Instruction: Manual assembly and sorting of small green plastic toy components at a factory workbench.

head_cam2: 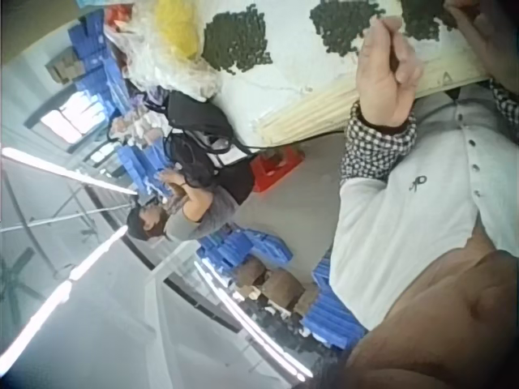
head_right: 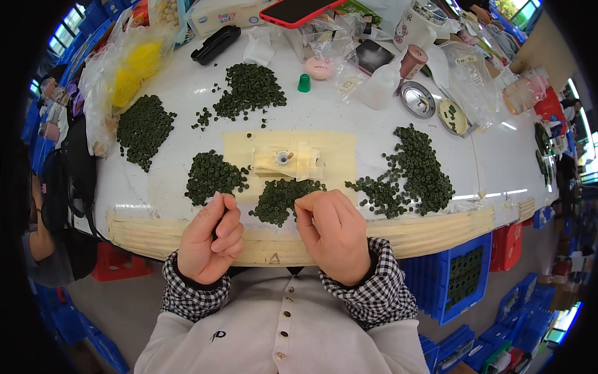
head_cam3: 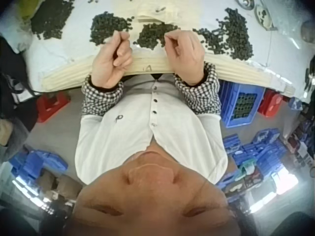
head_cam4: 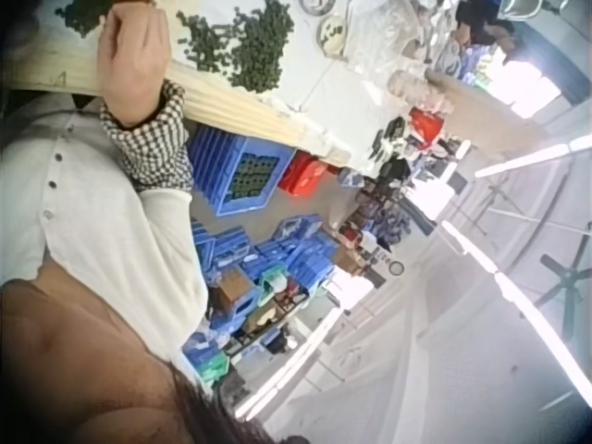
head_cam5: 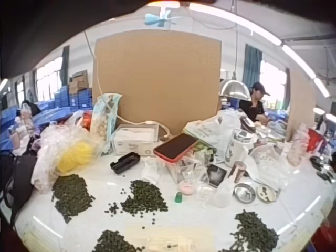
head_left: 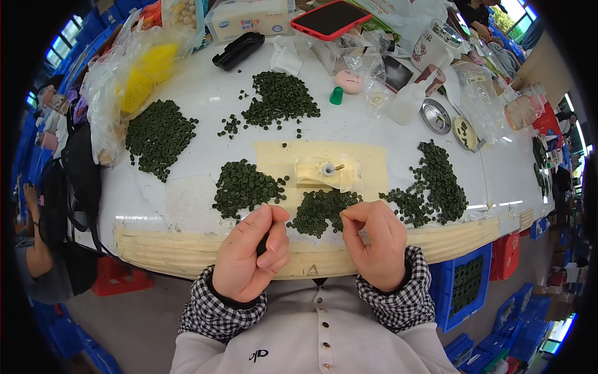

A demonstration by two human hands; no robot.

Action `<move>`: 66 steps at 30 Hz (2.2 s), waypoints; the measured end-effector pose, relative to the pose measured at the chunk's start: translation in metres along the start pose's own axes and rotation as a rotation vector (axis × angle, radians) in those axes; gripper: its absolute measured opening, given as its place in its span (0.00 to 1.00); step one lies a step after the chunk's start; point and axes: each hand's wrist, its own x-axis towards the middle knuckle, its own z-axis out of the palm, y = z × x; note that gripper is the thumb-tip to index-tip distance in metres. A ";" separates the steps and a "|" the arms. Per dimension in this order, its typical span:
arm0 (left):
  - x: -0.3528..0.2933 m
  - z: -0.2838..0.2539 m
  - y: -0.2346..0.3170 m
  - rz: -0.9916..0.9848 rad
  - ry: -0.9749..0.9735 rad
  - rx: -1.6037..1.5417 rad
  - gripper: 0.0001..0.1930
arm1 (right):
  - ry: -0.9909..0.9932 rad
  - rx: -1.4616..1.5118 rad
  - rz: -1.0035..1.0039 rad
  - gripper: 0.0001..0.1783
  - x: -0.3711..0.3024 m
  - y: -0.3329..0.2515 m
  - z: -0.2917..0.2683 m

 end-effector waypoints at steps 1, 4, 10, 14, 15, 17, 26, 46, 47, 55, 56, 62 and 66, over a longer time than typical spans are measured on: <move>0.001 0.003 -0.003 -0.003 0.013 -0.004 0.14 | 0.019 0.037 0.027 0.11 -0.001 0.000 0.000; 0.005 0.014 -0.005 -0.049 0.096 -0.001 0.15 | 0.049 0.032 -0.001 0.11 0.001 -0.001 -0.004; 0.007 0.011 -0.010 -0.024 0.048 0.069 0.15 | 0.038 0.068 -0.039 0.12 0.003 0.001 -0.005; 0.009 0.006 -0.012 -0.012 0.030 0.048 0.11 | 0.070 0.120 0.033 0.11 0.003 -0.003 -0.005; 0.010 0.007 -0.012 -0.028 0.012 0.048 0.10 | 0.064 0.137 0.064 0.11 0.002 -0.003 -0.006; 0.010 0.007 -0.010 -0.060 -0.024 0.047 0.09 | 0.047 0.177 0.115 0.11 0.001 -0.002 -0.008; 0.015 0.007 -0.015 -0.022 -0.036 0.055 0.06 | -0.022 0.372 0.197 0.09 -0.001 0.006 -0.011; 0.017 0.007 -0.016 0.017 -0.018 0.196 0.08 | -0.082 0.580 0.368 0.07 -0.006 0.010 -0.014; 0.017 0.008 -0.016 0.014 -0.007 0.190 0.09 | -0.085 0.593 0.376 0.07 -0.006 0.009 -0.013; 0.019 0.003 -0.017 0.026 -0.088 0.190 0.10 | -0.079 0.668 0.410 0.08 -0.005 0.003 -0.015; 0.020 0.003 -0.017 0.022 -0.096 0.189 0.10 | -0.083 0.621 0.343 0.07 -0.004 0.003 -0.015; 0.018 0.008 -0.018 0.109 -0.031 0.318 0.11 | -0.062 0.549 0.219 0.07 0.002 -0.005 -0.010; 0.018 0.009 -0.020 0.168 -0.007 0.408 0.11 | -0.049 0.397 0.162 0.07 0.007 -0.012 -0.009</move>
